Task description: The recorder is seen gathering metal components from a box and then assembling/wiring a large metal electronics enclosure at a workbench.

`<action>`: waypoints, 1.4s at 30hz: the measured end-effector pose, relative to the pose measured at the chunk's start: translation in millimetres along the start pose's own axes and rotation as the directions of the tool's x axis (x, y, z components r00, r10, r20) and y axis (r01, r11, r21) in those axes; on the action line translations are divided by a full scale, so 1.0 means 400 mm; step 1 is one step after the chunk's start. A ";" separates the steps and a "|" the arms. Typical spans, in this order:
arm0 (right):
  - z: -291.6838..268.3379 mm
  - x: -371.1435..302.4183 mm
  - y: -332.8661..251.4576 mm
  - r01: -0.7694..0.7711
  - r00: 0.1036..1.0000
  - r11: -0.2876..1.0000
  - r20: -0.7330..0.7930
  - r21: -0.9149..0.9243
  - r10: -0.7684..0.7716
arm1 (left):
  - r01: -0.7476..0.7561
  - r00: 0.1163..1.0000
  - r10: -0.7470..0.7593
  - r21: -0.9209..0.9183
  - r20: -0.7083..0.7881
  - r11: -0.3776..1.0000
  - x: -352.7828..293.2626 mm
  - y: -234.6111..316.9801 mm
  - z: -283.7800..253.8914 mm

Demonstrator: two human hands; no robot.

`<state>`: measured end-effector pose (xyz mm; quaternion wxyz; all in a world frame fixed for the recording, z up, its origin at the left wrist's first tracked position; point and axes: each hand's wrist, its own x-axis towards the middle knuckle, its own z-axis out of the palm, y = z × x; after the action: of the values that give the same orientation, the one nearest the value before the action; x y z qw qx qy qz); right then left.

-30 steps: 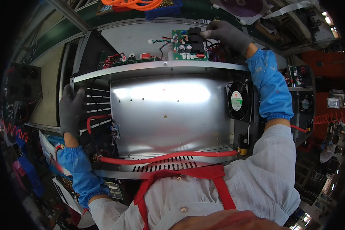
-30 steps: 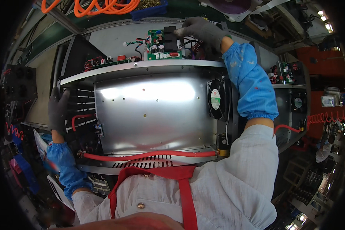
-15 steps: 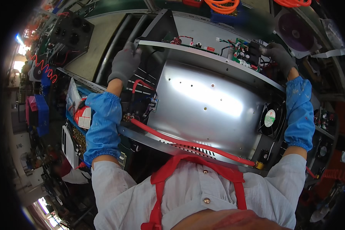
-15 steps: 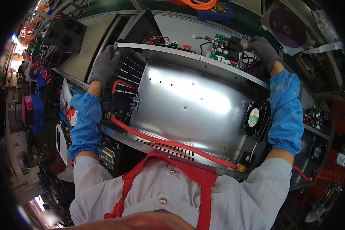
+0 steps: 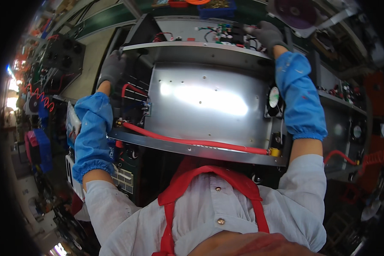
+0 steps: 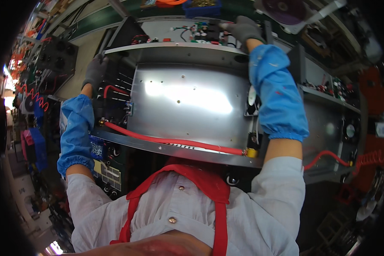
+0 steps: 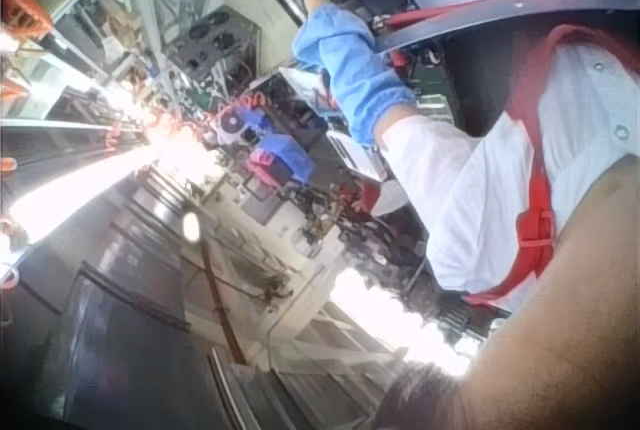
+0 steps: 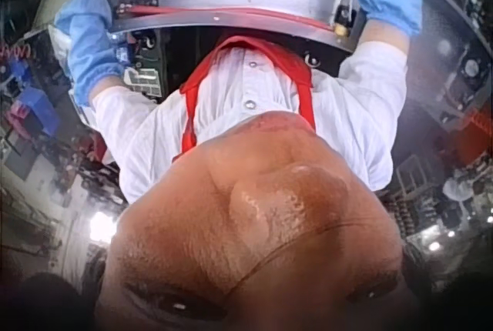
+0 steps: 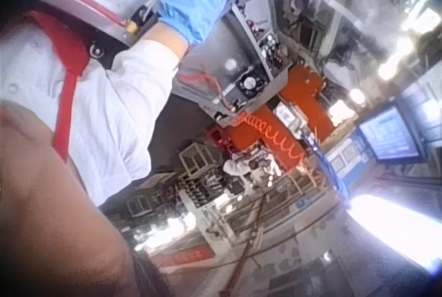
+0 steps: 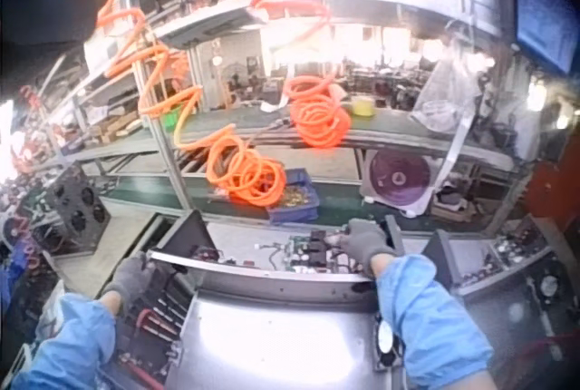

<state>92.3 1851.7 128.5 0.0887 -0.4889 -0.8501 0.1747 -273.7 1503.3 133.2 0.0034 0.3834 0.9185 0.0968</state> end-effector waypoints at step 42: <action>-0.064 -0.153 -0.086 -0.329 0.942 0.891 0.180 0.313 0.284 | -0.167 0.979 0.191 -0.259 0.071 0.951 -0.023 -0.007 0.000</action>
<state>104.1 1788.7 166.6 0.0875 -0.5821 -0.7232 0.3614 -269.1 1494.7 131.9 0.0868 0.4655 0.8591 0.1940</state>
